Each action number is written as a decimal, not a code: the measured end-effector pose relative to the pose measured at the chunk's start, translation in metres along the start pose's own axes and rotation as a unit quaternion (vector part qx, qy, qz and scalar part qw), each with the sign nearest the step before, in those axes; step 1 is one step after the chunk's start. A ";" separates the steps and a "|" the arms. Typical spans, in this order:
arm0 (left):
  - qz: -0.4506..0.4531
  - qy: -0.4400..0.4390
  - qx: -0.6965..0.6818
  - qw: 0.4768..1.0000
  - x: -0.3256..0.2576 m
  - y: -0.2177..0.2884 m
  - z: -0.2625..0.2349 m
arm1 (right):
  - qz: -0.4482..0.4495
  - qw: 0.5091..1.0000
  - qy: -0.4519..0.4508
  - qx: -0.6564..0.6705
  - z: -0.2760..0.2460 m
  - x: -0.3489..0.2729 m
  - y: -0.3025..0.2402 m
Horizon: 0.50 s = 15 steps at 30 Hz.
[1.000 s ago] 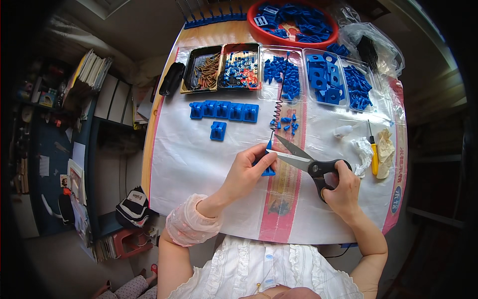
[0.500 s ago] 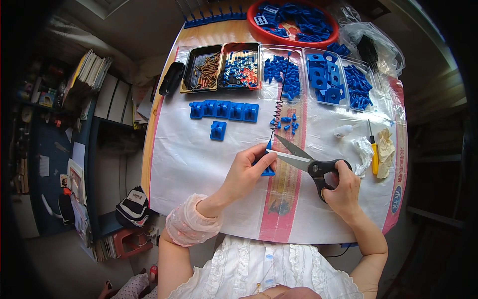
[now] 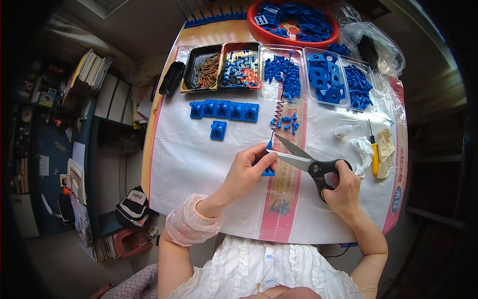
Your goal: The recorder is assembling small light fixture components by attaching metal springs and wires to blue plastic bases and using scissors to trim excess wire.
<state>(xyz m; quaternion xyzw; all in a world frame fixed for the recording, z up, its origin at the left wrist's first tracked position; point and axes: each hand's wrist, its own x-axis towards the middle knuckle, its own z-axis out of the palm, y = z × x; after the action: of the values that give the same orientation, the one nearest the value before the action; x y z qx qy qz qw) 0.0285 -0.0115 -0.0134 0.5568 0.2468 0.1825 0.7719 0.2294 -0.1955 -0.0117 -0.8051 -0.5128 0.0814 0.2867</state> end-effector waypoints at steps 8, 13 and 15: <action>0.005 0.000 -0.014 1.000 0.000 0.000 0.003 | -0.002 1.000 0.002 0.002 0.001 0.000 0.001; 0.000 -0.006 -0.005 1.000 0.000 0.001 0.000 | -0.006 1.000 0.006 0.000 0.002 -0.001 0.002; -0.003 -0.007 -0.007 1.000 0.000 0.001 0.000 | -0.007 1.000 0.004 0.000 0.001 -0.001 0.002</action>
<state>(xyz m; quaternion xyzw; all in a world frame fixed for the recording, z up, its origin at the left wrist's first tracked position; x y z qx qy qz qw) 0.0287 -0.0111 -0.0124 0.5516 0.2415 0.1784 0.7782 0.2300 -0.1964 -0.0138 -0.8018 -0.5171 0.0765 0.2895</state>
